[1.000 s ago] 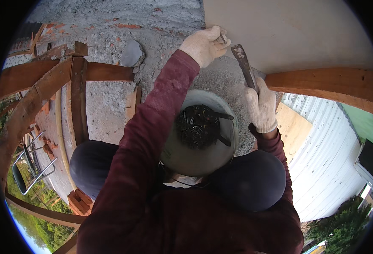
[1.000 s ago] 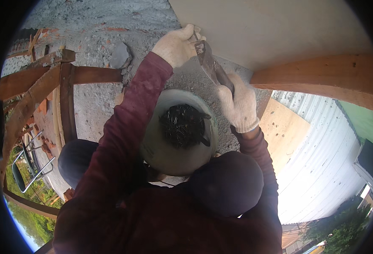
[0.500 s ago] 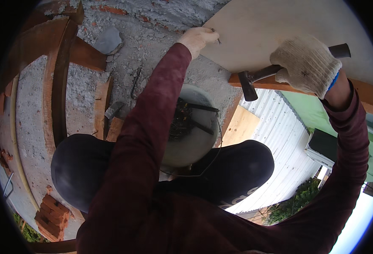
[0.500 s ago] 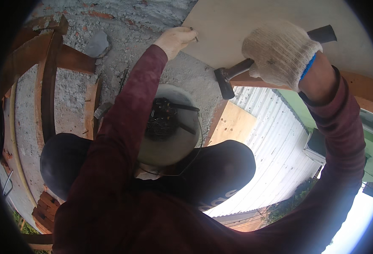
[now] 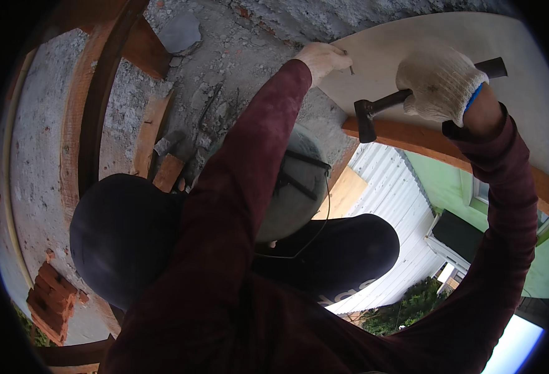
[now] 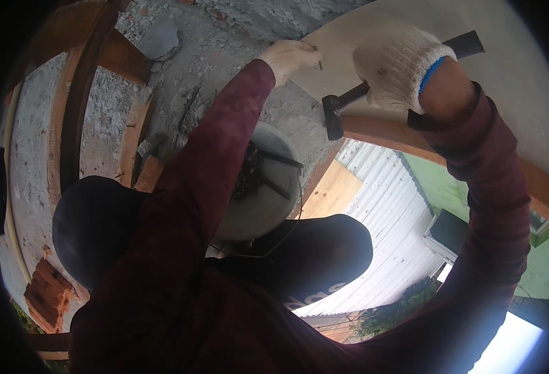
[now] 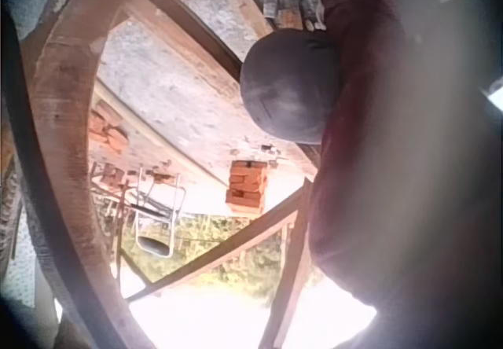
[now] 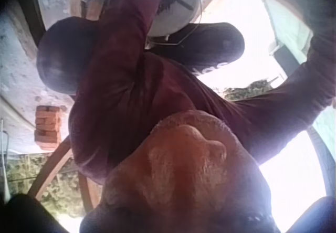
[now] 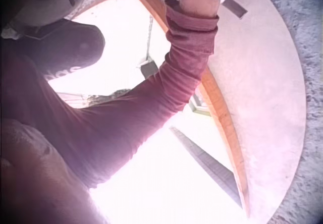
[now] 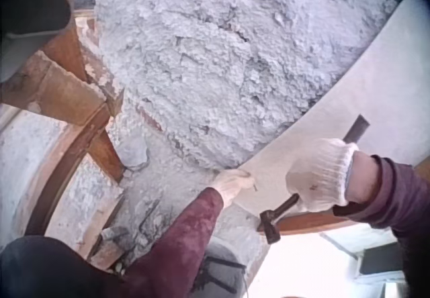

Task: The person hammers nails into a wooden board attached to a brick wall using a hammer. They repeatedly pick nails from a bucket and drive them into the board to secure it in place.

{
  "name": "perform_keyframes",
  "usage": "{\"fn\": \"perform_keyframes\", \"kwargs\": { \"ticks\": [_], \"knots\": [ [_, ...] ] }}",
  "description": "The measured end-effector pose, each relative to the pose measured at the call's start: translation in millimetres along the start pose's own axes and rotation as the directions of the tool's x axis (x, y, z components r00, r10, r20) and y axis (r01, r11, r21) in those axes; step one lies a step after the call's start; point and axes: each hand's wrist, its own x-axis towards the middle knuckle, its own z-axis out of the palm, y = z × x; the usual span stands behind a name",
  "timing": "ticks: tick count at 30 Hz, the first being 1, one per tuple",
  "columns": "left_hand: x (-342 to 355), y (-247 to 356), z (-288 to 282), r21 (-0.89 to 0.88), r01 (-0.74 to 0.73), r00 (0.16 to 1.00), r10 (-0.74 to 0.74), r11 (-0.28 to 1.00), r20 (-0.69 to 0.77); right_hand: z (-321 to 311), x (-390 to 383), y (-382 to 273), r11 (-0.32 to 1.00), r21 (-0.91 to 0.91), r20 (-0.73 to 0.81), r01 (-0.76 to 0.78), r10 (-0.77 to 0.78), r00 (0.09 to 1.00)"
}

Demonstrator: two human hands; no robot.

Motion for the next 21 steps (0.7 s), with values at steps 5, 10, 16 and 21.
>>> {"fn": "perform_keyframes", "kwargs": {
  "ticks": [5, 10, 16, 21],
  "knots": [
    [13.9, -17.6, 13.5, -0.078, -0.041, 0.999, 0.042, 0.996, 0.020, -1.3, 9.0, 8.4, 0.984, 0.015, 0.029, -0.176, 0.175, 0.984],
    [18.0, -59.0, -15.8, 0.150, -0.068, 0.974, 0.097, 0.986, -0.202, -30.1, -3.8, -22.7, 0.994, 0.018, 0.056, -0.110, 0.108, 0.993],
    [28.1, -64.8, -12.2, 0.069, -0.001, 0.944, 0.024, 0.998, -0.330, -6.1, -8.2, -21.1, 0.997, -0.074, 0.091, -0.037, 0.044, 0.995],
    [27.4, -61.7, -8.6, 0.109, 0.001, 0.948, 0.034, 0.994, -0.318, 14.3, 4.6, 3.7, 0.990, -0.087, -0.064, -0.108, 0.102, 0.993]
  ]
}}
